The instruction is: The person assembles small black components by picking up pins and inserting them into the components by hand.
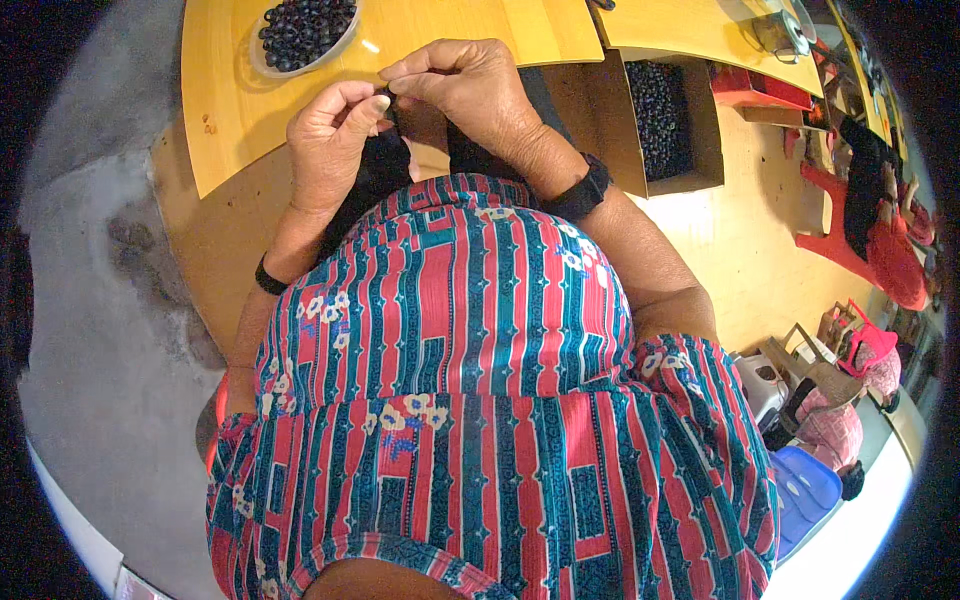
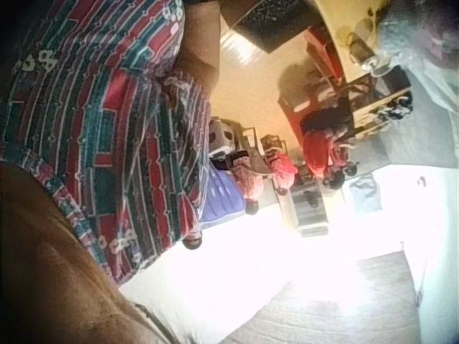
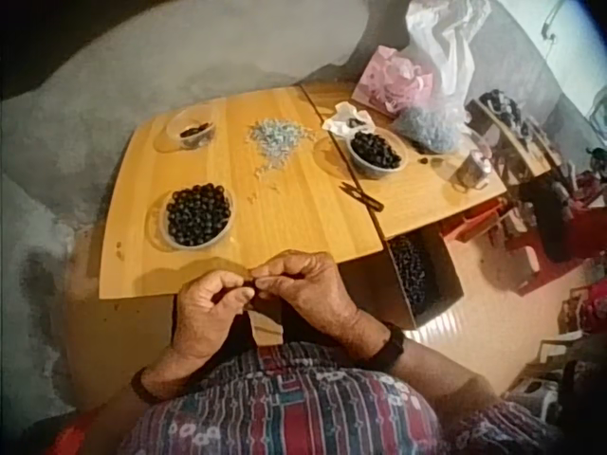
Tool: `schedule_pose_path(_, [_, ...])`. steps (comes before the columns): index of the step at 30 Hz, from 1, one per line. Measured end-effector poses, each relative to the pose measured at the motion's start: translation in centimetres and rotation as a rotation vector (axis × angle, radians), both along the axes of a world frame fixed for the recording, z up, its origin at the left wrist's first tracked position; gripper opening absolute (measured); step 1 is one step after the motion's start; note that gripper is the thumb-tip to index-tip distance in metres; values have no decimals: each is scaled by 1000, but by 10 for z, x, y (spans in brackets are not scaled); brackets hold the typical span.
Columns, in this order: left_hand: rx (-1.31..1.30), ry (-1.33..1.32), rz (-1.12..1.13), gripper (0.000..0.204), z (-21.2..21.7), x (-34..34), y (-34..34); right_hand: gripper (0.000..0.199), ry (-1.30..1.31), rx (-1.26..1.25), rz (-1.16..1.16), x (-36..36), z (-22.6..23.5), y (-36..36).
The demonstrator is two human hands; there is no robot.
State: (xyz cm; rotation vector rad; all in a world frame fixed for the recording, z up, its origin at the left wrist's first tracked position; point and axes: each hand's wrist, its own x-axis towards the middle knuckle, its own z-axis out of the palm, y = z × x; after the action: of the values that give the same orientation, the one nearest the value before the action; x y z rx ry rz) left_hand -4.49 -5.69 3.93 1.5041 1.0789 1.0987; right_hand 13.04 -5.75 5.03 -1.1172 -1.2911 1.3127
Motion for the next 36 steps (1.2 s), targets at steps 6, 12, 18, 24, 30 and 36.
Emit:
schedule_pose_path(6, [7, 43, -19, 13, 4, -2, 1, 9, -41, 68, -5, -1, -5, 1])
schedule_pose_path(12, [-261, -175, -86, 15, -3, -5, -1, 10, -93, 274, 1, -4, -15, 1])
schedule_pose_path(18, [-312, -268, -93, 18, -11, -5, 4, 10, 34, 177, -50, -8, -14, 1])
schedule_pose_path(24, [-233, -197, -83, 17, -4, -3, 3, 13, 72, 88, -66, -9, -12, -1])
schedule_pose_path(30, [-187, -124, -72, 15, -3, -4, 2, 14, 88, 68, -70, -11, -15, -3])
schedule_pose_path(36, [-339, -308, -38, 16, -5, -1, -1, 23, -26, 260, -78, -13, -22, -7])
